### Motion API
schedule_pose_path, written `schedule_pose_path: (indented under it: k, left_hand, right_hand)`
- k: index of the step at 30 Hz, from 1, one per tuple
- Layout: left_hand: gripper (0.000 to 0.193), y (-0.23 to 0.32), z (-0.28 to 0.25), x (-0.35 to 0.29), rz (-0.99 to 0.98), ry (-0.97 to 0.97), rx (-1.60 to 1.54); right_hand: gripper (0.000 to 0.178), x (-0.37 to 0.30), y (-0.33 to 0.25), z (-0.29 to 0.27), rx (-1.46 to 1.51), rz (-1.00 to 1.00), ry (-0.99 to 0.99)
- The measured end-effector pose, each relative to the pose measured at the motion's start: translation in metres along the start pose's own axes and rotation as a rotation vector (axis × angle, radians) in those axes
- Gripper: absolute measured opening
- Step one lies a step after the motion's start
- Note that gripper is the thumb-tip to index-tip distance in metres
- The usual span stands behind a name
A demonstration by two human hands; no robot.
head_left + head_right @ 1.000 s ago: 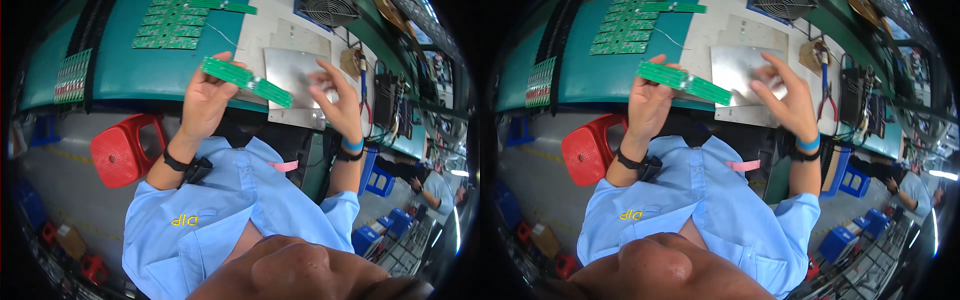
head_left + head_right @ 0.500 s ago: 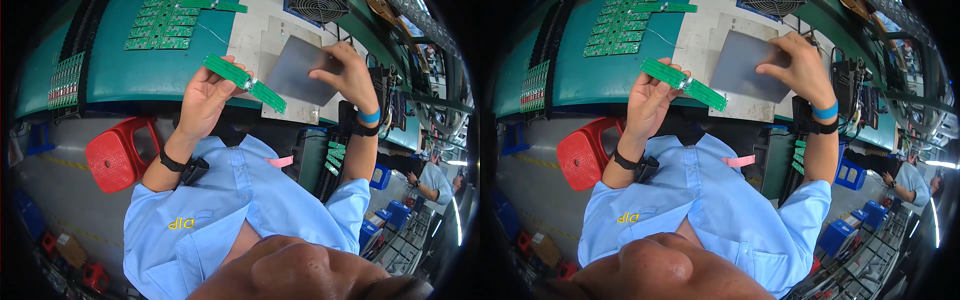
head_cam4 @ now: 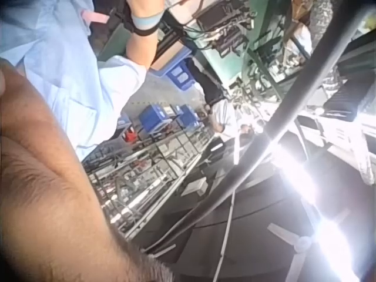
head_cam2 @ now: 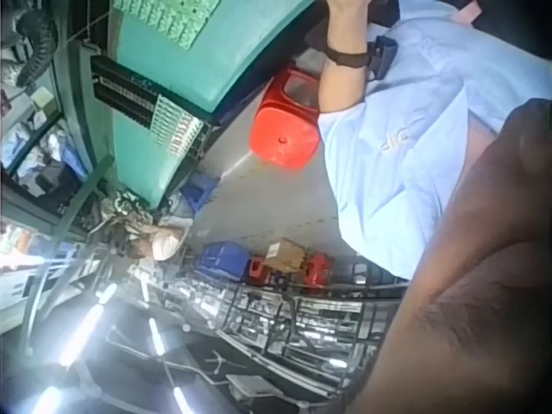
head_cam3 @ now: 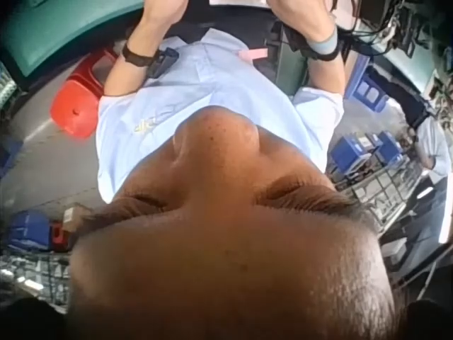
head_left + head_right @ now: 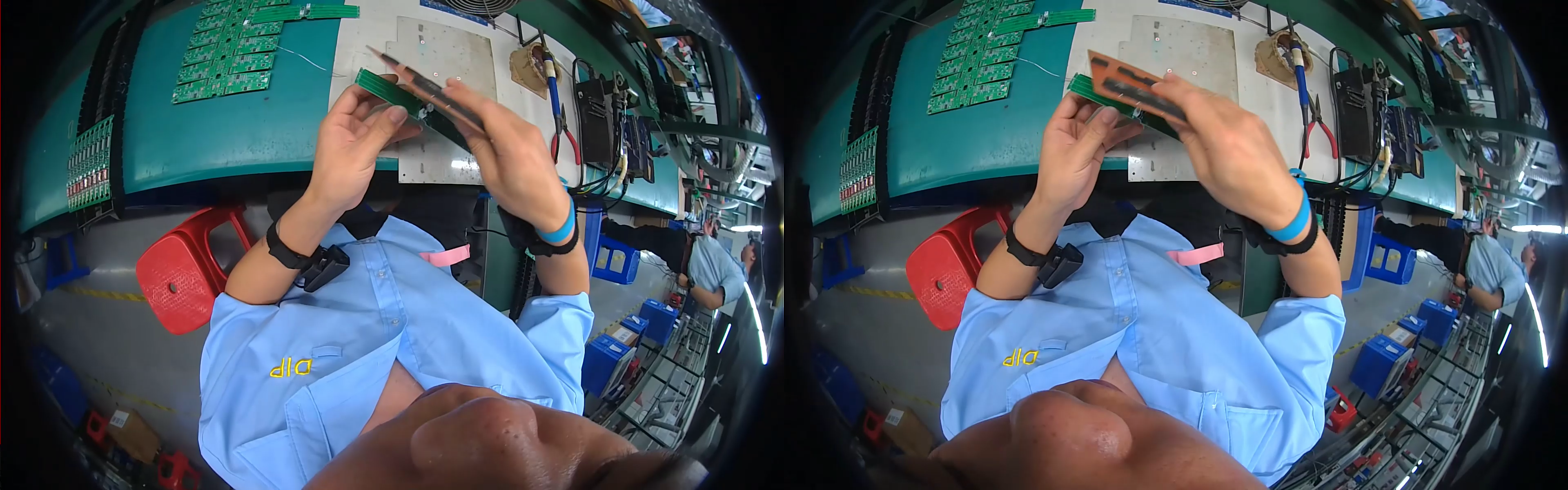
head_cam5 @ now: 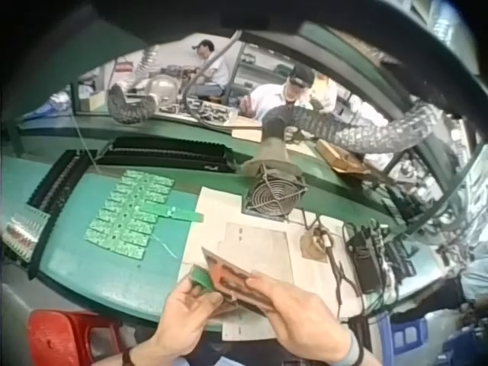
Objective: Soldering electronic components onto a printed circuit board at a factory workstation.
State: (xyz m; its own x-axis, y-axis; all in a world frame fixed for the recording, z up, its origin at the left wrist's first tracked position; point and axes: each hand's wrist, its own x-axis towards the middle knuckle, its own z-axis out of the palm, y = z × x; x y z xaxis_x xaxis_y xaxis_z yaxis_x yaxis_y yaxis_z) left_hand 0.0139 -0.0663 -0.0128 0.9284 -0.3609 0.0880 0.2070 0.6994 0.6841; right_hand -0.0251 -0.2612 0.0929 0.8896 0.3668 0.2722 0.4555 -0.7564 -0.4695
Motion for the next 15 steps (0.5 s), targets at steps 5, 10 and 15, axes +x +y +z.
schedule_pose_path:
  k: [5,10,15]
  left_hand:
    - [0.035,-0.005,0.007,0.004,-0.003,0.050,-0.002]
    - [0.038,-0.007,0.010,0.009,0.032,0.116,0.002]
    - [0.040,0.007,0.021,0.025,0.122,0.131,0.115]
  right_hand:
    - [0.045,0.001,-0.003,0.009,-0.045,-0.049,-0.003]
    - [0.046,0.003,-0.005,0.014,-0.078,-0.066,0.003]
    - [0.049,0.009,-0.009,0.013,-0.096,-0.095,0.062]
